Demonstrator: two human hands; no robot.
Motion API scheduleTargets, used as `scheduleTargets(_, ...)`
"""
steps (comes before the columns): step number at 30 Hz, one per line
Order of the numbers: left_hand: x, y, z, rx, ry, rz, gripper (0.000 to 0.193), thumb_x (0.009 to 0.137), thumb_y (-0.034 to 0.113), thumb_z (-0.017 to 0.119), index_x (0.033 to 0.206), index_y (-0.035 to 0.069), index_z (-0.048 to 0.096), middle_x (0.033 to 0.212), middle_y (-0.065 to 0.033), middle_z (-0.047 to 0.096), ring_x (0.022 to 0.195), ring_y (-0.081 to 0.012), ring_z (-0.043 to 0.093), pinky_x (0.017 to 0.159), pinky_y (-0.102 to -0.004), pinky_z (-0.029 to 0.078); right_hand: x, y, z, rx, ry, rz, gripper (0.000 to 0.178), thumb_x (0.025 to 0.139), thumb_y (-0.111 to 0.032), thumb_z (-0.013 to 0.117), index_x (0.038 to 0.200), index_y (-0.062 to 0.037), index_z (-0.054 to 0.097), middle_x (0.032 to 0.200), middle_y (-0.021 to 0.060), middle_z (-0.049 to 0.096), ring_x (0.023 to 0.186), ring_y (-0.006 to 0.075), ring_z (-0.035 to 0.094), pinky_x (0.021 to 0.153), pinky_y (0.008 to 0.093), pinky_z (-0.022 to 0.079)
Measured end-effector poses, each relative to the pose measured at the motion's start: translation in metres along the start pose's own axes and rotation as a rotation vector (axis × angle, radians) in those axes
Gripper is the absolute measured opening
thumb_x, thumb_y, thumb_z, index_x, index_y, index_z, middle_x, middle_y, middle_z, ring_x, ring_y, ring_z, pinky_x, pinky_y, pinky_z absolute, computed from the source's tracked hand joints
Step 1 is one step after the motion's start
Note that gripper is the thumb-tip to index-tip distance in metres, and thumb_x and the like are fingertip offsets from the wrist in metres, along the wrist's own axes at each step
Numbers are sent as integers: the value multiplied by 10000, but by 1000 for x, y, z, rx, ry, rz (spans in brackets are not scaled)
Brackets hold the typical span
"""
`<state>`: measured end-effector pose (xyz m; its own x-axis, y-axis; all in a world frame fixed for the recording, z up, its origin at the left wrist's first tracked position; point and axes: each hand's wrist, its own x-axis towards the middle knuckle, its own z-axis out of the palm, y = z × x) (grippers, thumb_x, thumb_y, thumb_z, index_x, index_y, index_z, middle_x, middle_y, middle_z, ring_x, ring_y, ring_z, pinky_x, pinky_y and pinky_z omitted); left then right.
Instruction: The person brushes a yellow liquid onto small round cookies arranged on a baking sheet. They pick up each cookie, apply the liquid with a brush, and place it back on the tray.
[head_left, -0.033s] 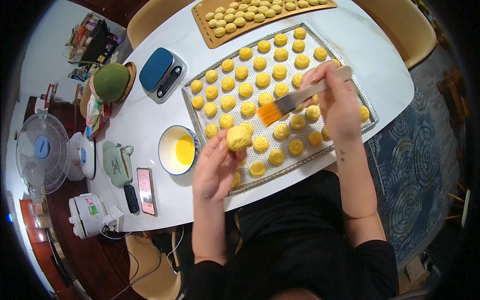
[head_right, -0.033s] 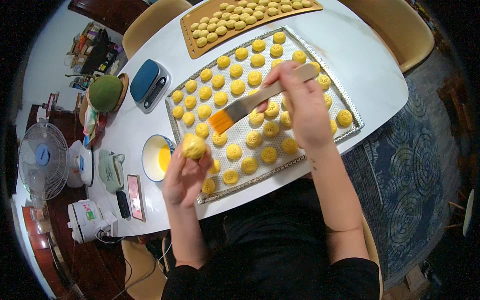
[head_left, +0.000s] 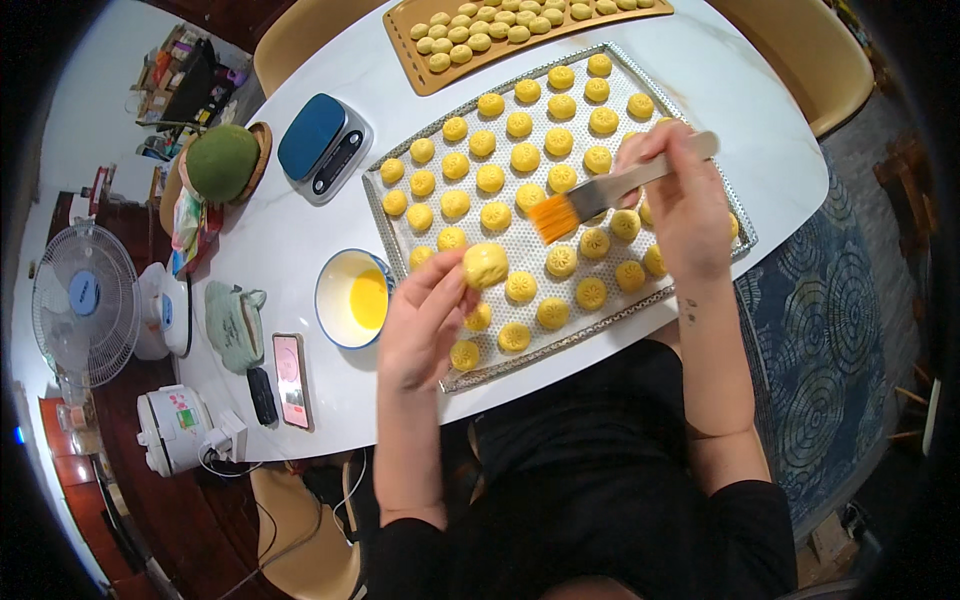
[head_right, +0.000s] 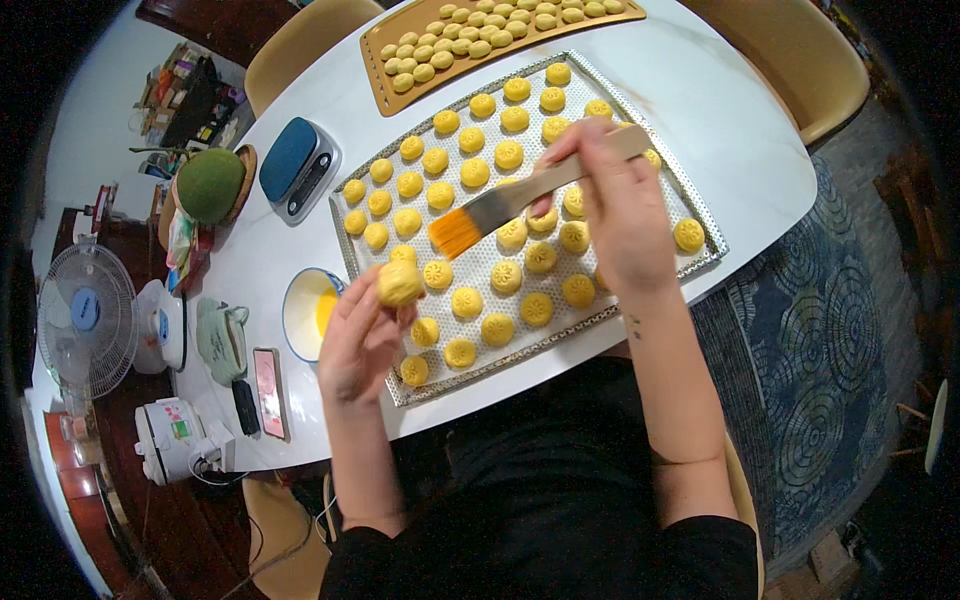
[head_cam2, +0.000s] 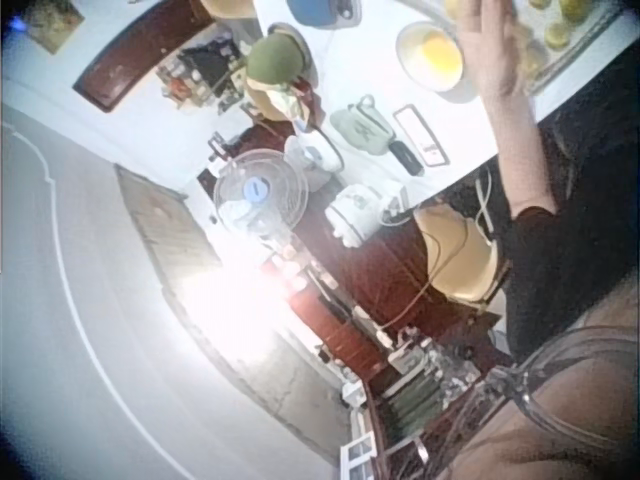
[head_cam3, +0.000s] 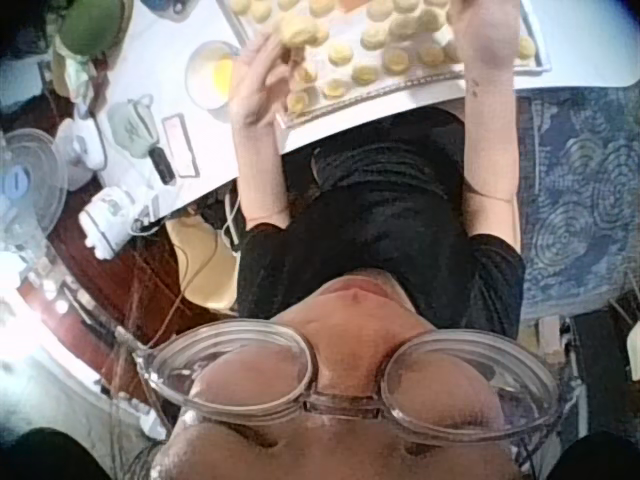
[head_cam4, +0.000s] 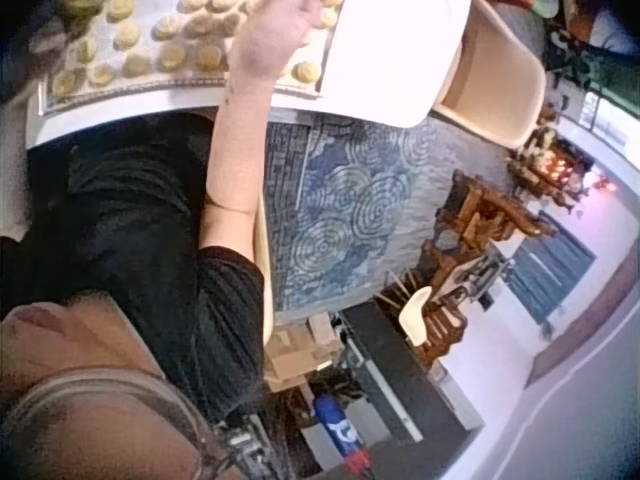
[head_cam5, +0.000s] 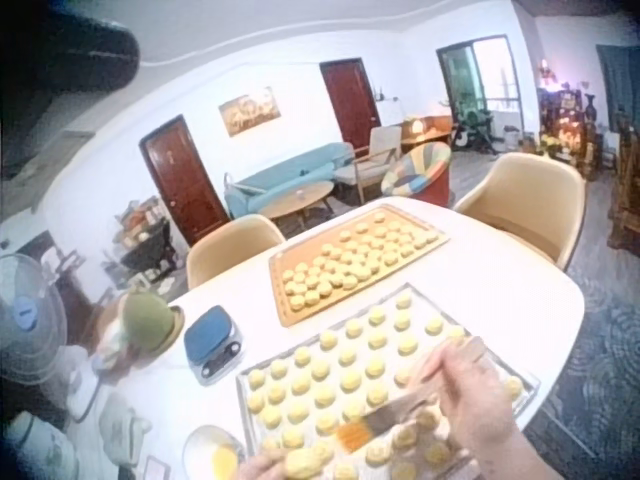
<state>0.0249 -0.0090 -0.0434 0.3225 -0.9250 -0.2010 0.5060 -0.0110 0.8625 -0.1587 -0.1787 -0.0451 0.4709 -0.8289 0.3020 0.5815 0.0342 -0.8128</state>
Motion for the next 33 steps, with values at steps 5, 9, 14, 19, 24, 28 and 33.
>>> scheduleTargets(5, 36, 26, 18, 1071, -140, -9, 289, 827, 236, 619, 988, -4, 636, 810, -29, 622, 731, -70, 534, 658, -206, 419, -6, -16, -19, -11, 126, -71, 320, 961, -270, 335, 828, -29, 499, 736, 90, 530, 677, 152, 506, 664, 280, 428)
scheduleTargets(9, 62, 23, 35, 1364, -243, -92, 292, 784, 282, 608, 920, 30, 664, 769, -123, 641, 699, -179, 607, 649, -288, 465, -13, -26, -34, -26, 142, -96, 315, 962, -271, 330, 829, -37, 495, 745, 107, 529, 669, 157, 488, 654, 272, 418)
scheduleTargets(14, 79, 12, 27, 1399, -250, -118, 265, 803, 254, 616, 921, 20, 657, 682, -36, 622, 612, -75, 555, 563, -220, 422, -18, -29, -44, -49, 167, -75, 316, 962, -273, 330, 838, -36, 498, 760, 107, 536, 673, 146, 494, 649, 264, 422)
scheduleTargets(19, 76, 10, 35, 1603, -95, 38, 248, 802, 266, 598, 915, 54, 656, 710, -87, 655, 638, -145, 621, 581, -275, 453, -21, -30, -47, -39, 172, -72, 322, 960, -282, 335, 841, -33, 501, 766, 105, 539, 675, 137, 496, 645, 261, 425)
scheduleTargets(24, 73, 12, 37, 1691, -24, 64, 236, 790, 272, 601, 899, 70, 654, 726, -124, 653, 654, -232, 629, 603, -327, 467, -19, -28, -47, -33, 143, -85, 324, 961, -284, 335, 842, -32, 502, 772, 107, 543, 671, 140, 493, 648, 262, 417)
scheduleTargets(28, 67, 12, 42, 1683, 3, 177, 228, 791, 270, 602, 870, 60, 643, 716, -118, 639, 669, -255, 614, 618, -351, 462, -19, -29, -46, -42, 193, -64, 323, 959, -282, 341, 838, -31, 503, 764, 105, 542, 670, 139, 489, 652, 266, 406)
scheduleTargets(33, 47, 1, 44, 1660, -278, 530, 209, 740, 206, 656, 897, 75, 614, 778, -106, 556, 792, -268, 540, 703, -367, 426, -17, -27, -43, -22, 217, -48, 320, 955, -279, 350, 827, -30, 506, 753, 101, 546, 668, 142, 488, 652, 268, 407)
